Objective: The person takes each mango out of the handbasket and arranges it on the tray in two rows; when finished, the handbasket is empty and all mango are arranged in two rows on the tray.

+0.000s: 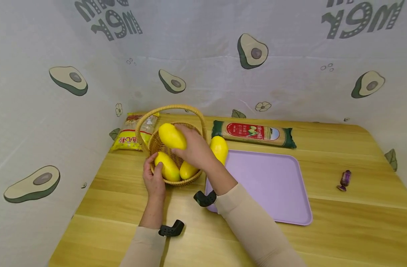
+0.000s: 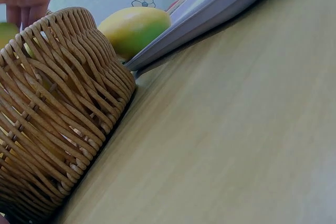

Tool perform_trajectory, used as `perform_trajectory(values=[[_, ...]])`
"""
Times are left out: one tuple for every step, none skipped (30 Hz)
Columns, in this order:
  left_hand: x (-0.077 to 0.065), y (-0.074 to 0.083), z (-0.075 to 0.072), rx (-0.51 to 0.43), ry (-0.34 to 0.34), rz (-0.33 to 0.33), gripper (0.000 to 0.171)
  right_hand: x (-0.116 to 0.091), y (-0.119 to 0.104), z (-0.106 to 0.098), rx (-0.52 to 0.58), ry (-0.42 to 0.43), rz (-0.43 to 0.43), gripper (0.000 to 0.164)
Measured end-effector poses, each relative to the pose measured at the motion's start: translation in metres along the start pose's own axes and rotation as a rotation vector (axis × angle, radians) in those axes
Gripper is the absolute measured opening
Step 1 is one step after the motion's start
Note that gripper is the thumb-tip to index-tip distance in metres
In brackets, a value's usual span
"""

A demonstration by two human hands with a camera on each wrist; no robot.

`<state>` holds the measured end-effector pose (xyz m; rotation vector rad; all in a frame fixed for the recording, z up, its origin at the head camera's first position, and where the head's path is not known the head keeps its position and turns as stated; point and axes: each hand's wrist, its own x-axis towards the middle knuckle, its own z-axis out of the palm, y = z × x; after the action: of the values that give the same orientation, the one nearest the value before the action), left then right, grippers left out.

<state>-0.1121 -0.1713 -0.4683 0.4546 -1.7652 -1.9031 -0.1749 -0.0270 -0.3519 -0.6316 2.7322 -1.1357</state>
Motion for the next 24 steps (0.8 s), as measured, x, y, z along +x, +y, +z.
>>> perform_trajectory(values=[[0.0,-0.001,0.0,0.003,0.0,-0.002,0.037,-0.003,0.0,-0.001,-0.003,-0.007,-0.007,0.076],[0.0,-0.001,0.0,0.006,0.0,-0.003,0.037,-0.007,0.0,-0.002,-0.005,-0.014,-0.012,0.075],[0.0,-0.001,0.0,0.006,0.0,-0.004,0.037,-0.01,0.0,-0.003,-0.007,-0.021,-0.021,0.075],[0.001,-0.001,0.0,0.007,0.0,-0.006,0.037,-0.014,0.001,-0.005,-0.01,-0.029,-0.028,0.075],[0.001,-0.001,0.0,0.007,-0.001,-0.009,0.037,-0.017,0.001,-0.006,-0.014,-0.037,-0.034,0.075],[0.001,-0.002,0.0,0.005,-0.002,-0.011,0.037,-0.021,0.002,-0.008,-0.018,-0.047,-0.038,0.075],[0.001,-0.002,0.0,0.003,-0.003,-0.012,0.037,-0.026,0.002,-0.01,-0.025,-0.058,-0.038,0.075],[0.001,-0.001,0.0,-0.003,-0.003,-0.016,0.037,-0.03,0.003,-0.012,-0.029,-0.07,-0.039,0.075],[0.0,-0.001,0.0,-0.009,-0.004,-0.021,0.037,-0.035,0.004,-0.014,-0.034,-0.081,-0.044,0.075],[0.0,-0.001,0.0,-0.012,-0.004,-0.026,0.037,-0.04,0.005,-0.016,-0.037,-0.093,-0.045,0.074],[0.0,-0.001,0.0,-0.014,-0.005,-0.029,0.037,-0.045,0.006,-0.019,-0.04,-0.105,-0.047,0.074],[-0.001,0.0,0.001,-0.015,-0.005,-0.032,0.037,-0.049,0.009,-0.021,-0.044,-0.116,-0.05,0.073],[-0.001,0.0,0.001,-0.016,-0.006,-0.036,0.037,-0.054,0.011,-0.024,-0.044,-0.126,-0.057,0.072],[-0.002,0.0,0.001,-0.018,-0.008,-0.039,0.037,-0.059,0.014,-0.027,-0.038,-0.134,-0.069,0.071],[-0.002,0.001,0.001,-0.017,-0.011,-0.042,0.037,-0.063,0.017,-0.03,-0.036,-0.141,-0.079,0.071],[-0.001,0.0,0.0,-0.015,-0.011,-0.04,0.037,-0.068,0.021,-0.033,-0.033,-0.15,-0.08,0.07],[-0.001,0.0,0.0,-0.013,-0.01,-0.037,0.037,-0.072,0.025,-0.037,-0.033,-0.158,-0.082,0.07],[-0.001,0.0,0.0,-0.013,-0.007,-0.034,0.038,-0.076,0.029,-0.04,-0.032,-0.166,-0.083,0.07],[-0.001,0.001,0.0,-0.012,-0.003,-0.029,0.038,-0.081,0.034,-0.044,-0.03,-0.173,-0.083,0.07],[-0.001,0.0,0.0,-0.013,0.002,-0.025,0.037,-0.085,0.038,-0.047,-0.028,-0.181,-0.077,0.07],[-0.001,0.0,0.0,-0.013,0.006,-0.019,0.037,-0.09,0.043,-0.051,-0.028,-0.187,-0.068,0.07],[0.0,0.0,0.0,-0.013,0.01,-0.014,0.037,-0.095,0.047,-0.055,-0.022,-0.194,-0.06,0.07],[0.0,0.001,0.0,-0.016,0.01,-0.01,0.037,-0.1,0.052,-0.06,-0.017,-0.198,-0.056,0.07],[0.0,0.001,0.001,-0.019,0.009,-0.007,0.037,-0.105,0.057,-0.064,-0.009,-0.201,-0.046,0.07]])
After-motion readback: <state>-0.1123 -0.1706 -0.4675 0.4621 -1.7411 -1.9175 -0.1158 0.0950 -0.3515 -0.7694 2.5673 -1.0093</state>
